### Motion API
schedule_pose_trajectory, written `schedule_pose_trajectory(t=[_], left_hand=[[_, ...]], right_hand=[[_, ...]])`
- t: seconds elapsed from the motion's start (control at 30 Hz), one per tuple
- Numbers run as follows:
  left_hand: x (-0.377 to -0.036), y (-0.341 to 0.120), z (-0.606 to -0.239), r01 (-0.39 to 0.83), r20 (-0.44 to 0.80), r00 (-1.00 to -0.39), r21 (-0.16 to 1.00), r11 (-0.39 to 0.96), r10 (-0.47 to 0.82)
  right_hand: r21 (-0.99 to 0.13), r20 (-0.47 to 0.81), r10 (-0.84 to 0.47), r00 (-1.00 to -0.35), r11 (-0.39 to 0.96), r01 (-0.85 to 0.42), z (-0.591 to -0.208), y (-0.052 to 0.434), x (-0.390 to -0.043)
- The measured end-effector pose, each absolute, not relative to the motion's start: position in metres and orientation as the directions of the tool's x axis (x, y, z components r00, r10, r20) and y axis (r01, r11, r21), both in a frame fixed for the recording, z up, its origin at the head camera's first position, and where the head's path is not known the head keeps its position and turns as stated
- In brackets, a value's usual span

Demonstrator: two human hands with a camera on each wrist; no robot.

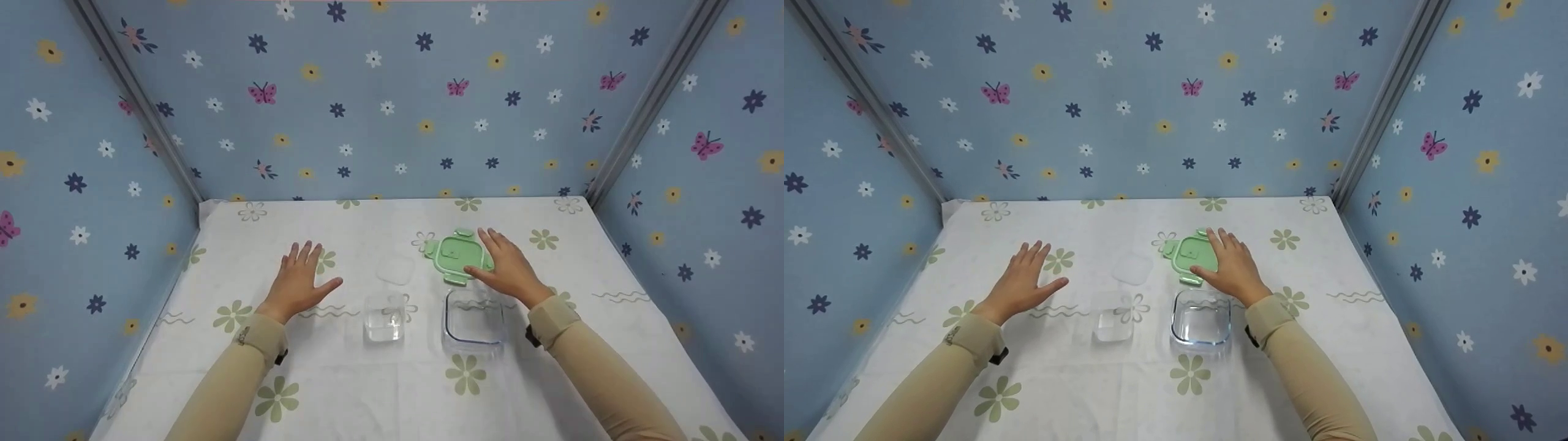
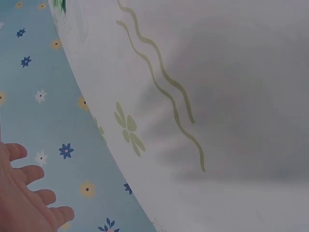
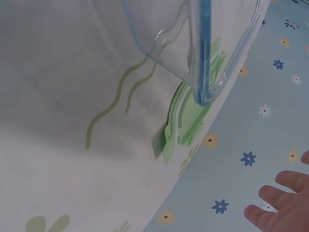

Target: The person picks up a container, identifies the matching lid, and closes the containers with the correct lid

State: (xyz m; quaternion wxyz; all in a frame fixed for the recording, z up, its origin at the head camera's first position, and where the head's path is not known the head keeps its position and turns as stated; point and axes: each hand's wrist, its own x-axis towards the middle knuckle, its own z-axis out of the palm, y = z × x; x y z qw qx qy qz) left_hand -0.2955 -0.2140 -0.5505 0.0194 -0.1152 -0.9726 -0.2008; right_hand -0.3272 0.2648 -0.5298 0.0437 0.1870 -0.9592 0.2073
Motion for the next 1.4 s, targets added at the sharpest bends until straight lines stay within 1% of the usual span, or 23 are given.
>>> schedule_pose_trajectory(t=[0.57, 0.8, 1.13, 1.4], left_hand=[[-0.293, -0.205, -0.550, 0.253, 0.076, -0.966, 0.444, 0.859, 0.245], [-0.291, -0.203, -0.549, 0.249, 0.065, -0.967, 0.468, 0.848, 0.248], [-0.290, -0.200, -0.550, 0.247, 0.026, -0.963, 0.473, 0.846, 0.267], [-0.287, -0.196, -0.550, 0.266, 0.033, -0.957, 0.483, 0.834, 0.287]], right_hand=[[-0.461, 0.155, -0.356, -0.922, 0.799, -0.386, -0.524, 0.253, -0.321], [-0.473, 0.130, -0.354, -0.926, 0.799, -0.372, -0.522, 0.247, -0.320], [-0.510, 0.095, -0.363, -0.927, 0.782, -0.359, -0.519, 0.238, -0.316], [-0.531, 0.060, -0.367, -0.928, 0.776, -0.341, -0.520, 0.232, -0.314]])
